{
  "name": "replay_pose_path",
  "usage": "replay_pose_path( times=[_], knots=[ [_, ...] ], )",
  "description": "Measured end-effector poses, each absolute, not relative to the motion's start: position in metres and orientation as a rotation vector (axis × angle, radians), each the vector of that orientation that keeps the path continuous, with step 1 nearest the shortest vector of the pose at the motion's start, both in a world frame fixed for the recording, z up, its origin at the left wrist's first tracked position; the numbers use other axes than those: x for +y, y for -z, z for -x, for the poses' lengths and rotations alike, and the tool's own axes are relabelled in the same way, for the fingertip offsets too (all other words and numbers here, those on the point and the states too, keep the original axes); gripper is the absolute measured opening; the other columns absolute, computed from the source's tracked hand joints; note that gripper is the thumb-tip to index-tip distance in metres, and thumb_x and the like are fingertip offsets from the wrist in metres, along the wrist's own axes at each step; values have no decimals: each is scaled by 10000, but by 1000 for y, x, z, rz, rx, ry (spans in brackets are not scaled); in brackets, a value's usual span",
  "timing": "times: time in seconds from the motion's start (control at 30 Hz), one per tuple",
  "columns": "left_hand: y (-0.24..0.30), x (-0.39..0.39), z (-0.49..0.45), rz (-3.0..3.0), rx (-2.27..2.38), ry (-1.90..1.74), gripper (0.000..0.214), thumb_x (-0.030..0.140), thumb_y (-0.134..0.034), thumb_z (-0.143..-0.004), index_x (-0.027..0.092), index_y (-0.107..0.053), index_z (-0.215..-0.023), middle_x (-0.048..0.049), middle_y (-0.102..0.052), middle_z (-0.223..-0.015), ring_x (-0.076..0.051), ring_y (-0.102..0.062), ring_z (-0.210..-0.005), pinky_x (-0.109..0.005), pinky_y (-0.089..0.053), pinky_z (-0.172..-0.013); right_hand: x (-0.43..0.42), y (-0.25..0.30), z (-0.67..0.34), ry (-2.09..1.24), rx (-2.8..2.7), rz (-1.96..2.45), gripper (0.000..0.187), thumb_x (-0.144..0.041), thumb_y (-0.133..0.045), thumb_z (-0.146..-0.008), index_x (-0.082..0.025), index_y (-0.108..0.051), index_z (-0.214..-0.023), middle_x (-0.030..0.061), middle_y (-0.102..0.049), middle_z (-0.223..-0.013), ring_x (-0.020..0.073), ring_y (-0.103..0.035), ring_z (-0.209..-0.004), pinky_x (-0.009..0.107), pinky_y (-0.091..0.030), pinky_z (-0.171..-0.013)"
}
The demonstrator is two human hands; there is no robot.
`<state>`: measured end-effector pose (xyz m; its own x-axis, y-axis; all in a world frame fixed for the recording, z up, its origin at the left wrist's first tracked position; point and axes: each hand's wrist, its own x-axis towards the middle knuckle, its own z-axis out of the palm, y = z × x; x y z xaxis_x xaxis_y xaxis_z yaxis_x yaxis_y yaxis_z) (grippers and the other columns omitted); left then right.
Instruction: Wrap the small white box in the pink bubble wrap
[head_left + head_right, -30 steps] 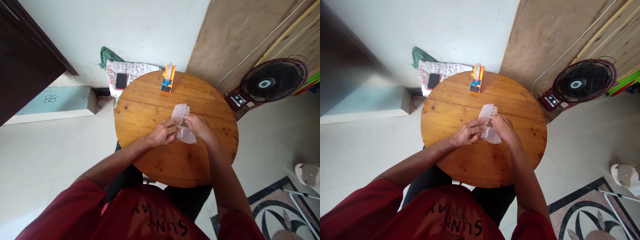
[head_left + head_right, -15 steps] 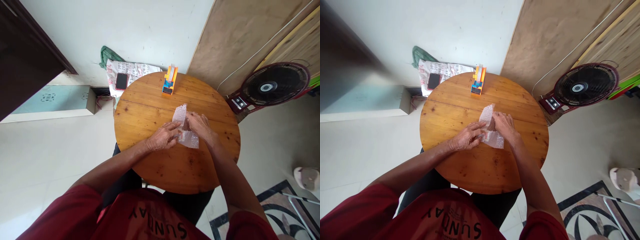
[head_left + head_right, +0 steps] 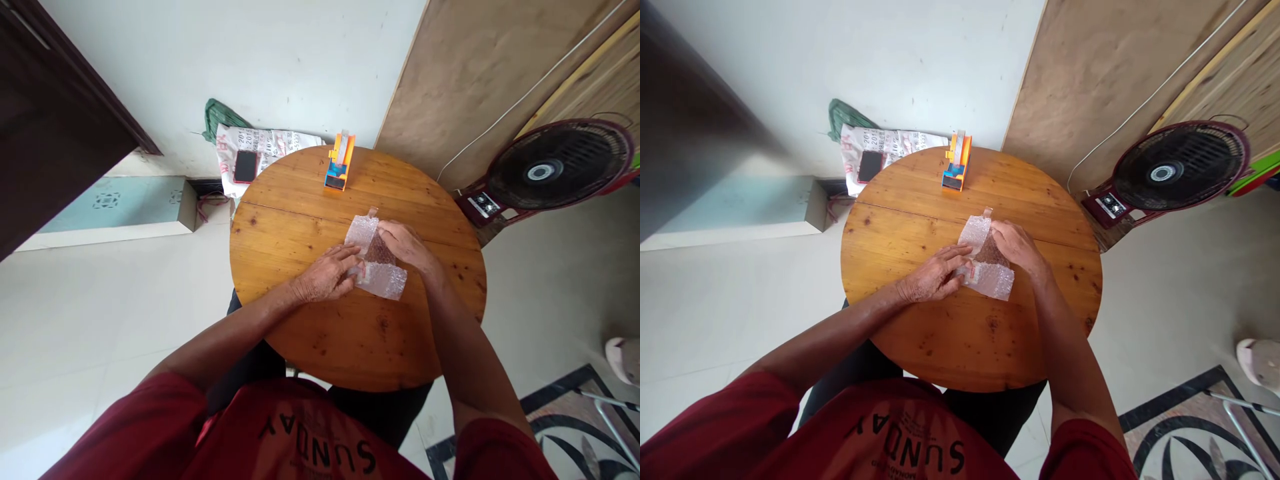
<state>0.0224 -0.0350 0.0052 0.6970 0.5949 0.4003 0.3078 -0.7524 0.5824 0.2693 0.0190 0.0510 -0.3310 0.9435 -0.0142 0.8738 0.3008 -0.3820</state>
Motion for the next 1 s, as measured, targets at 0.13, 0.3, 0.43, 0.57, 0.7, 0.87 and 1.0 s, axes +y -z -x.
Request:
replay_pose_path(
  times=[0.13, 0.3, 0.43, 0.57, 0.7, 0.87, 1.0],
  knots=[
    [-6, -35, -23, -2423, 694, -782, 280, 195, -524, -899, 150, -614, -1160, -197, -531, -1483, -304, -446, -1453, -508, -381, -1207, 16, -57, -264, -751, -2081, 1653, 385, -421, -368, -960, -197, -671, -881, 45, -705, -875, 207, -629, -784, 310, -430, -757],
    [-7, -35, -24, -2409, 703, -783, 273, 206, -525, -900, 159, -615, -1154, -190, -540, -1476, -296, -455, -1447, -513, -385, -1203, 27, -50, -252, -636, -2016, 1790, 347, -467, -504, -870, -196, -595, -672, 6, -593, -650, 169, -521, -647, 292, -335, -615],
    [-7, -36, -24, -2405, 715, -774, 282, 214, -523, -899, 153, -617, -1158, -196, -532, -1484, -306, -450, -1448, -526, -380, -1201, 36, -35, -246, -475, -2045, 1935, 257, -345, -554, -809, -190, -604, -611, 0, -582, -622, 149, -468, -610, 290, -290, -584],
    [-7, -37, -24, -2411, 750, -749, 310, 212, -528, -890, 164, -623, -1181, -179, -515, -1507, -311, -446, -1450, -548, -367, -1200, 37, -31, -242, -375, -2072, 2002, 224, -317, -575, -829, -181, -713, -716, 40, -690, -764, 176, -558, -713, 289, -334, -630],
    [-9, -40, -25, -2462, 768, -765, 329, 207, -526, -888, 170, -634, -1197, -155, -528, -1507, -318, -433, -1457, -553, -347, -1208, 33, -35, -237, -288, -2090, 2047, 221, -311, -582, -857, -184, -756, -807, 76, -731, -889, 198, -606, -807, 294, -375, -693],
    [-11, -41, -26, -2530, 775, -760, 331, 233, -487, -934, 144, -639, -1214, -159, -570, -1467, -310, -477, -1425, -515, -365, -1206, 31, -39, -232, -166, -2078, 2156, 247, -364, -588, -879, -184, -739, -802, 94, -720, -907, 205, -596, -789, 306, -360, -666],
    [-11, -41, -26, -2559, 780, -765, 331, 233, -478, -942, 135, -637, -1216, -171, -588, -1444, -303, -510, -1398, -503, -377, -1201, 32, -39, -232, -143, -2073, 2159, 257, -391, -597, -873, -192, -711, -759, 93, -707, -891, 200, -576, -765, 304, -354, -651]
  ],
)
